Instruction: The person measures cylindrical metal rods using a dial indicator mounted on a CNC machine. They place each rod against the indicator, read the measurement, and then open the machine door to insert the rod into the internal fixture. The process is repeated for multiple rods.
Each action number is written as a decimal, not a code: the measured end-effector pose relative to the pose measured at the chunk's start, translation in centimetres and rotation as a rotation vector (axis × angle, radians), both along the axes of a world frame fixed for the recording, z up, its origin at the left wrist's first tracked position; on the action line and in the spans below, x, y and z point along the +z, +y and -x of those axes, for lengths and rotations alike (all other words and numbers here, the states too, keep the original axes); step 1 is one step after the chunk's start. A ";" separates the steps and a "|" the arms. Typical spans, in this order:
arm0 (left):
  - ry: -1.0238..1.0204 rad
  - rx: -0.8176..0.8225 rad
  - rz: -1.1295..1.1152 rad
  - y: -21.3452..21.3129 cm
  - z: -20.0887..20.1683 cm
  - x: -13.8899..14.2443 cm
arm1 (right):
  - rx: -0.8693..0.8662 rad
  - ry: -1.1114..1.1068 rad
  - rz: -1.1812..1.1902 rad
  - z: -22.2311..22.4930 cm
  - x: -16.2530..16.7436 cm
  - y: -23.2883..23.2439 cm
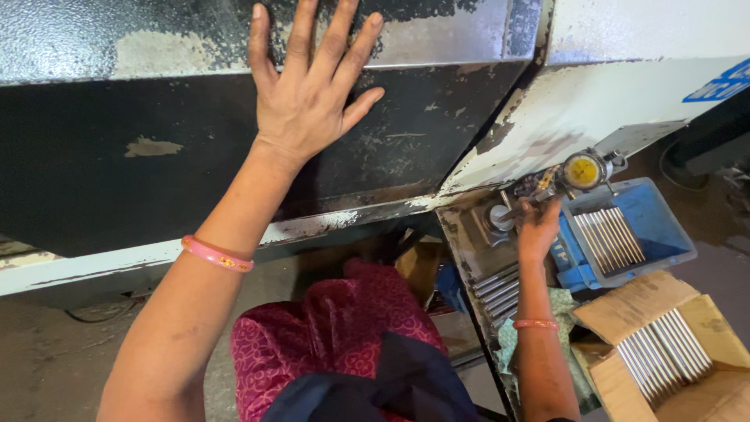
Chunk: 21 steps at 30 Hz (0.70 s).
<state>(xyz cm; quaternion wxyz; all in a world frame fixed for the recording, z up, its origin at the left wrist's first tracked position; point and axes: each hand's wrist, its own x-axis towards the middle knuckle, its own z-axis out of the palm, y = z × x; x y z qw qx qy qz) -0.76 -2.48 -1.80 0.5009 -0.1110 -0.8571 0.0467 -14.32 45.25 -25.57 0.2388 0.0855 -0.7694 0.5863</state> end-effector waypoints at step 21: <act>0.109 0.117 0.078 -0.1 1.0 -1.2 | 0.005 -0.027 0.004 0.2 0.4 -0.1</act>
